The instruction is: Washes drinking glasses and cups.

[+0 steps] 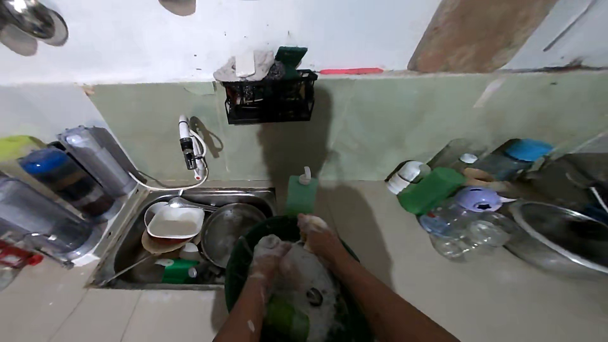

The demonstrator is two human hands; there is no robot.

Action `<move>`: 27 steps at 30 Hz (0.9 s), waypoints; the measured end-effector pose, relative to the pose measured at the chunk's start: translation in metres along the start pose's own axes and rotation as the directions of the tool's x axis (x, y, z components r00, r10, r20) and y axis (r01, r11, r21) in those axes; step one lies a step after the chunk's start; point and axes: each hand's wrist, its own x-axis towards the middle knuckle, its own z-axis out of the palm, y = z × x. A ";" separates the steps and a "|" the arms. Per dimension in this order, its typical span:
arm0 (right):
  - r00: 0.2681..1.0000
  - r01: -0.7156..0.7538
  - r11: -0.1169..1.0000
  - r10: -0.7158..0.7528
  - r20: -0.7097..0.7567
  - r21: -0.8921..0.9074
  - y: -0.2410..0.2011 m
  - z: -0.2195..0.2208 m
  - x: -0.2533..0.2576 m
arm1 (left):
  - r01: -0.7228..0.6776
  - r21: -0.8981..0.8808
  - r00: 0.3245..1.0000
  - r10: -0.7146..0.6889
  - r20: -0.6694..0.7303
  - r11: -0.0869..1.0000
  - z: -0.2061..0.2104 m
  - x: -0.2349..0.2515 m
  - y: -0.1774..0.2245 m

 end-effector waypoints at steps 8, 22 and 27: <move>0.946 0.156 0.938 -0.052 0.319 -0.310 0.068 -0.029 0.006 | 0.108 0.277 0.989 -0.075 -0.130 0.955 0.007 0.002 0.035; 0.900 0.414 0.907 -0.421 0.113 0.080 0.044 -0.008 -0.036 | 0.358 -0.649 0.927 -0.340 0.158 0.672 0.041 -0.017 -0.002; 0.857 0.500 0.860 -0.474 -0.201 0.102 -0.045 -0.053 -0.078 | 0.346 -0.561 0.885 -0.460 -0.072 0.752 0.029 -0.015 -0.017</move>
